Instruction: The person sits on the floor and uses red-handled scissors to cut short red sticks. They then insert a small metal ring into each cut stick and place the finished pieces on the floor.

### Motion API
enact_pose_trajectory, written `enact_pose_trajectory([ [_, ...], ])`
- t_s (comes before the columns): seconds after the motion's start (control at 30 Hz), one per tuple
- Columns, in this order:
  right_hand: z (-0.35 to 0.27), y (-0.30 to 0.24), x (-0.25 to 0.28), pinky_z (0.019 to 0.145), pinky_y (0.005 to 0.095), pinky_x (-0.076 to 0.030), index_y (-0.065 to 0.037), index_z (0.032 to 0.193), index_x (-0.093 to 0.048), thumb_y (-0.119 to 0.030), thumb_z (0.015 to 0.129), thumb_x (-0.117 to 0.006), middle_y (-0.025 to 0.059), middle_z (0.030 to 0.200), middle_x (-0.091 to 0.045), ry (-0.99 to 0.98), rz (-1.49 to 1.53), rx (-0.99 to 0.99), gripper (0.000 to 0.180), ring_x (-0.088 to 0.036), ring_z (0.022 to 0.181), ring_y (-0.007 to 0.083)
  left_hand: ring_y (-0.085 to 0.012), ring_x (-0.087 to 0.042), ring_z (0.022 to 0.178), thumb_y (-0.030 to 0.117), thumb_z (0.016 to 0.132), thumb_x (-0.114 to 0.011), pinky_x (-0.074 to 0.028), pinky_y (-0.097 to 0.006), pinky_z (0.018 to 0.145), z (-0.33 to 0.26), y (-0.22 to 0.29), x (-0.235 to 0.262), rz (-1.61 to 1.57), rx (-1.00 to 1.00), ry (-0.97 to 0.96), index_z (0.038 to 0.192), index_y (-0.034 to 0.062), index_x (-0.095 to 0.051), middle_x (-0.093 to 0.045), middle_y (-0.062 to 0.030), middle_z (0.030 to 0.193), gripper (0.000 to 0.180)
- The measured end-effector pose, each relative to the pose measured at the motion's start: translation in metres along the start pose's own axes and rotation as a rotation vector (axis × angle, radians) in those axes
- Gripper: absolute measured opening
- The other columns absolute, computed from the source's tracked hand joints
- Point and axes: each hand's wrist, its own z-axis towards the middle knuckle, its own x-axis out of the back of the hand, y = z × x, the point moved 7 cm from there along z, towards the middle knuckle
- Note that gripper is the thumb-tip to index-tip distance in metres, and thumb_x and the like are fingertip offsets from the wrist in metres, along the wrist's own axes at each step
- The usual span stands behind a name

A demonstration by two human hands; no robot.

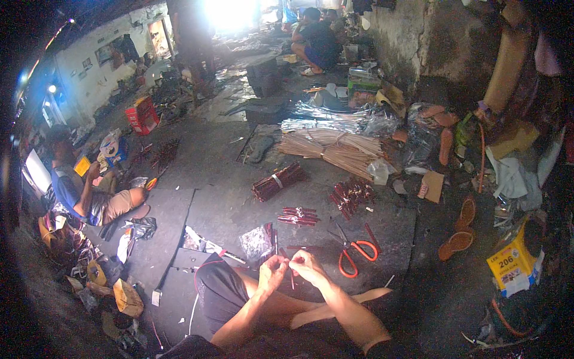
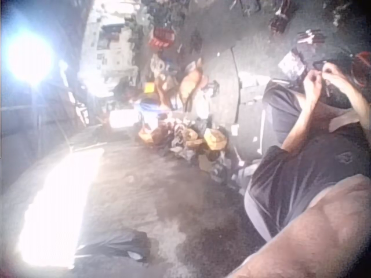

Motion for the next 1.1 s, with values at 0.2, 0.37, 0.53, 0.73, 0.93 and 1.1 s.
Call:
enact_pose_trajectory([
  [0.2, -0.006, -0.018, -0.009, 0.074, 0.0331, -0.058, 0.0, 0.1, -0.06, -0.008, 0.092, -0.065, 0.0108, 0.099, -0.066, -0.064, 0.033, 0.022, 0.013, -0.067, 0.086, 0.0192, -0.0088, -0.061, 0.089, 0.016, 0.098, -0.059, -0.05, -0.026, 0.081, 0.0, -0.021, -0.008, -0.569, 0.239, -0.335, 0.108, 0.0031, -0.066, -0.067, 0.0005, 0.1, 0.018],
  [0.37, -0.005, -0.021, 0.003, 0.082, 0.0344, -0.06, 0.003, 0.102, -0.059, -0.008, 0.093, -0.065, 0.0123, 0.101, -0.063, -0.119, 0.274, -0.017, 0.016, -0.066, 0.093, 0.0224, -0.0097, -0.061, 0.092, 0.013, 0.095, -0.064, -0.05, -0.025, 0.085, -0.001, -0.008, -0.002, -0.566, 0.248, -0.373, 0.116, 0.003, -0.066, -0.068, -0.0018, 0.103, 0.023],
  [0.53, -0.011, -0.04, 0.002, 0.082, 0.0346, -0.059, 0.002, 0.097, -0.06, -0.009, 0.094, -0.063, 0.0108, 0.096, -0.066, -0.142, 0.198, 0.028, 0.012, -0.067, 0.091, 0.0192, -0.0108, -0.062, 0.089, 0.014, 0.091, -0.071, -0.05, -0.026, 0.084, 0.002, 0.02, 0.013, -0.305, 0.194, -0.426, 0.111, 0.0004, -0.065, -0.069, -0.0039, 0.097, 0.025],
  [0.73, -0.011, -0.044, 0.002, 0.08, 0.0331, -0.058, 0.001, 0.095, -0.06, -0.01, 0.093, -0.065, 0.0105, 0.091, -0.068, -0.128, 0.172, 0.082, 0.012, -0.067, 0.089, 0.0183, -0.0113, -0.064, 0.08, 0.011, 0.087, -0.072, -0.052, -0.027, 0.075, 0.003, 0.032, 0.022, -0.283, 0.135, -0.325, 0.104, 0.0002, -0.067, -0.07, -0.0047, 0.089, 0.02],
  [0.93, -0.009, -0.035, 0.005, 0.069, 0.0294, -0.054, -0.002, 0.087, -0.061, -0.011, 0.087, -0.071, 0.0068, 0.081, -0.068, 0.054, -0.313, 0.148, 0.013, -0.065, 0.077, 0.013, -0.0126, -0.067, 0.072, 0.013, 0.085, -0.071, -0.053, -0.029, 0.068, -0.004, 0.043, 0.021, 0.151, -0.024, -0.173, 0.094, 0.002, -0.069, -0.071, -0.0076, 0.077, 0.015],
  [1.1, -0.013, -0.029, 0.001, 0.065, 0.03, -0.051, -0.003, 0.085, -0.062, -0.012, 0.082, -0.071, 0.0073, 0.078, -0.067, 0.083, -0.301, 0.15, 0.013, -0.063, 0.073, 0.0135, -0.0196, -0.069, 0.069, 0.018, 0.084, -0.071, -0.053, -0.034, 0.066, -0.009, 0.041, 0.018, 0.239, -0.076, -0.181, 0.088, 0.0018, -0.067, -0.069, -0.0133, 0.075, 0.017],
])
